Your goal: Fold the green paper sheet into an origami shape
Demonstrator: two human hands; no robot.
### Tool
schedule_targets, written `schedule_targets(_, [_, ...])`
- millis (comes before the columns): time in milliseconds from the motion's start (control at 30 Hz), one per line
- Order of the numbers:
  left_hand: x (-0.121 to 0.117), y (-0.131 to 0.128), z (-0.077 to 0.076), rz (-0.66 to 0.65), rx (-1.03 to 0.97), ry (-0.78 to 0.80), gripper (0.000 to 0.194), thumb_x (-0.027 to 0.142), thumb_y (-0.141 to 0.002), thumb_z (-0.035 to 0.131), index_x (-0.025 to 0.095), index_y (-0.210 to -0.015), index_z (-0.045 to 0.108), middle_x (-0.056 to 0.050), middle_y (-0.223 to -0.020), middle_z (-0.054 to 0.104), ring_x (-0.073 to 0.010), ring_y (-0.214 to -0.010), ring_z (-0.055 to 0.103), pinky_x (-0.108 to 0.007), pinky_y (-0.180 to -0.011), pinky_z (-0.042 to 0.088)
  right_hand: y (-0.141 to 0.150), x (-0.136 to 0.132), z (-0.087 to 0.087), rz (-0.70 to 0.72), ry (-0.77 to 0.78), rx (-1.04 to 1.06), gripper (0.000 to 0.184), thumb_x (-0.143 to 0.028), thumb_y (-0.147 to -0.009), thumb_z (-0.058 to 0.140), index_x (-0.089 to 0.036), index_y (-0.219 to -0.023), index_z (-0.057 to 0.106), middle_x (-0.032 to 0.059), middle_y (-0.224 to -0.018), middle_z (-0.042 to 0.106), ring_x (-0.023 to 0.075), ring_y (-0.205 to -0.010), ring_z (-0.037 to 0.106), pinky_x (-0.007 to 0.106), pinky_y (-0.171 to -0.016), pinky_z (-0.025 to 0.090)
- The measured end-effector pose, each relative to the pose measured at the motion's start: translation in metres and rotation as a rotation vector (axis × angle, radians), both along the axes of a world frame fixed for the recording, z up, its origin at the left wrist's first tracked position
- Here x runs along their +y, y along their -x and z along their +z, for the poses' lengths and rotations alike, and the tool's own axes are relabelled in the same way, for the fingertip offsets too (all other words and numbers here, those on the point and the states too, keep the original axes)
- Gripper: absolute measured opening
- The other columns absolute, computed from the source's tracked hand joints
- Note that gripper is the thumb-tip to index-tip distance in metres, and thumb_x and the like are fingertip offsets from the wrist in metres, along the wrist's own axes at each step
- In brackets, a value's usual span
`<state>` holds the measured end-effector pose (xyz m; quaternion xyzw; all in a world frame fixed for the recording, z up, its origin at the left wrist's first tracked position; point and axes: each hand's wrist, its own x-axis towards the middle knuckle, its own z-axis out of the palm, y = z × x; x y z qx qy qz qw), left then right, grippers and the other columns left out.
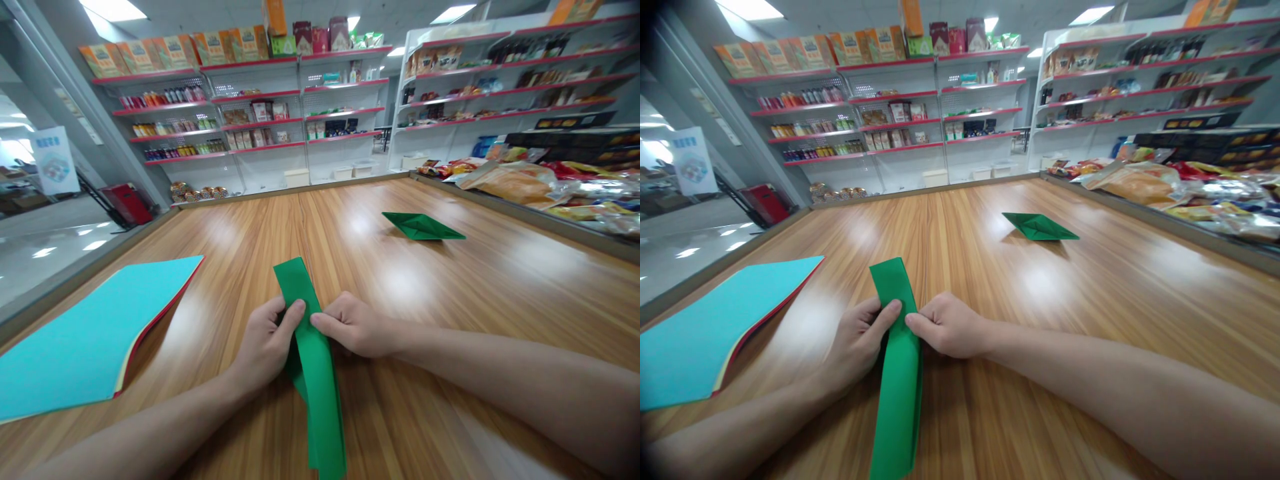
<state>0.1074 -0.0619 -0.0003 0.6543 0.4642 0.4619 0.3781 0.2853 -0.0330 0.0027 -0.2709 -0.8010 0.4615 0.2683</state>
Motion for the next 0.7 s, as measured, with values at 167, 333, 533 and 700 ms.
schedule_targets(167, [-0.002,-0.003,0.001,0.011,-0.003,-0.042,0.032,0.039,-0.091,0.05,0.016,-0.068,0.05,0.004,-0.058,0.043,-0.0094,-0.051,0.039,-0.019,-0.044,0.032,-0.004,-0.001,0.003,0.07,-0.1,-0.049,0.053,-0.047,-0.092,0.035,-0.018,-0.047,0.032,-0.0048,-0.044,0.028,0.0051,-0.04,0.026,0.021,-0.038,0.017])
schedule_targets(333, [-0.002,-0.002,0.0,0.027,0.004,-0.093,0.033,0.037,-0.092,0.049,0.017,-0.067,0.048,0.004,-0.059,0.042,-0.0093,-0.052,0.039,-0.02,-0.045,0.032,-0.005,-0.001,0.002,0.088,-0.057,-0.039,0.057,-0.05,-0.094,0.031,-0.018,-0.048,0.037,-0.003,-0.042,0.035,0.0059,-0.04,0.031,0.021,-0.039,0.022])
schedule_targets(533, [0.0,0.002,-0.004,0.055,0.012,-0.085,0.035,0.04,-0.091,0.051,0.017,-0.064,0.046,0.005,-0.057,0.04,-0.0091,-0.05,0.037,-0.019,-0.044,0.031,0.001,0.0,-0.005,0.049,0.027,0.007,0.058,-0.056,-0.091,0.036,-0.018,-0.048,0.035,-0.0042,-0.043,0.034,0.0056,-0.039,0.031,0.02,-0.038,0.023])
schedule_targets(700, [-0.002,0.002,-0.001,0.031,-0.066,-0.027,0.034,0.043,-0.09,0.051,0.018,-0.068,0.05,0.004,-0.055,0.044,-0.0108,-0.048,0.042,-0.021,-0.044,0.034,0.004,0.003,-0.01,0.053,0.295,0.164,0.067,-0.063,-0.091,0.024,-0.016,-0.05,0.047,-0.0002,-0.042,0.044,0.0088,-0.037,0.041,0.022,-0.035,0.029])
